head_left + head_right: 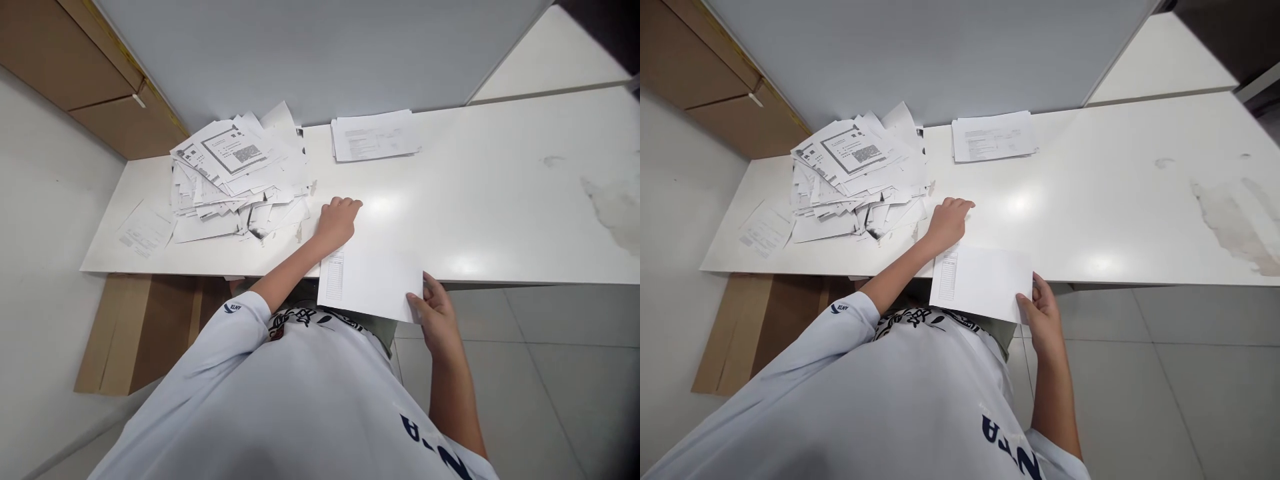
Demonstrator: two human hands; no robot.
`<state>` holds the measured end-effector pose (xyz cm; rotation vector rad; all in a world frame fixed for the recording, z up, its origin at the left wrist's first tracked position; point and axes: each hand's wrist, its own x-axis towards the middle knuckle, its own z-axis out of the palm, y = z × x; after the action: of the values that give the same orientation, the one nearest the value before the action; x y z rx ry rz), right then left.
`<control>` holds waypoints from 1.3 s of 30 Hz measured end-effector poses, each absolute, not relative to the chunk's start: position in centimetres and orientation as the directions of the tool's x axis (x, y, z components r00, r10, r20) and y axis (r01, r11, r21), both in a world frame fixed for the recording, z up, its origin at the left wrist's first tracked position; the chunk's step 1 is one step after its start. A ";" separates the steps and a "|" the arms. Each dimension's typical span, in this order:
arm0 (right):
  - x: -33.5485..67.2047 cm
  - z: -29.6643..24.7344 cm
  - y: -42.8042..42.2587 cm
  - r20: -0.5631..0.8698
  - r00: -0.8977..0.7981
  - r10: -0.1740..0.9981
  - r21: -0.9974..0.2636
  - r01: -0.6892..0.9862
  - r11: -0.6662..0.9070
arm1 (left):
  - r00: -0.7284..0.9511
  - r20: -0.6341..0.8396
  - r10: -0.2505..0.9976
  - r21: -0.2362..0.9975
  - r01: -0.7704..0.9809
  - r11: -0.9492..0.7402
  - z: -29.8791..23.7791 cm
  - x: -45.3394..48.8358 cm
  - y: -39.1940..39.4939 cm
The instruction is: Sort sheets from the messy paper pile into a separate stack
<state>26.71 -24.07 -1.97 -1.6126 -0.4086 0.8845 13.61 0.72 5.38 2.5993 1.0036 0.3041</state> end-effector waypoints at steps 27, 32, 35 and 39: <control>25.4 -1.8 -23.4 -0.352 0.691 0.632 -0.936 -0.280 -0.214 | 0.667 0.013 0.745 0.409 0.676 -0.613 3.7 13.9 0.7; 26.0 -1.8 -23.5 -0.318 0.714 0.624 -0.948 -0.254 -0.193 | 0.690 0.084 0.719 0.433 0.624 -0.650 2.8 14.2 0.5; 26.0 -1.7 -23.4 -0.330 0.686 0.648 -0.944 -0.246 -0.221 | 0.696 0.032 0.717 0.559 0.582 -0.590 3.4 14.1 1.0; 26.0 -1.0 -23.5 -0.308 0.688 0.657 -0.951 -0.201 -0.235 | 0.665 0.046 0.745 0.732 0.485 -0.478 5.4 13.5 1.6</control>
<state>26.05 -23.46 -1.04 -1.6223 -0.3791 0.8348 13.49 1.60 5.42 2.1701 0.9457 0.4711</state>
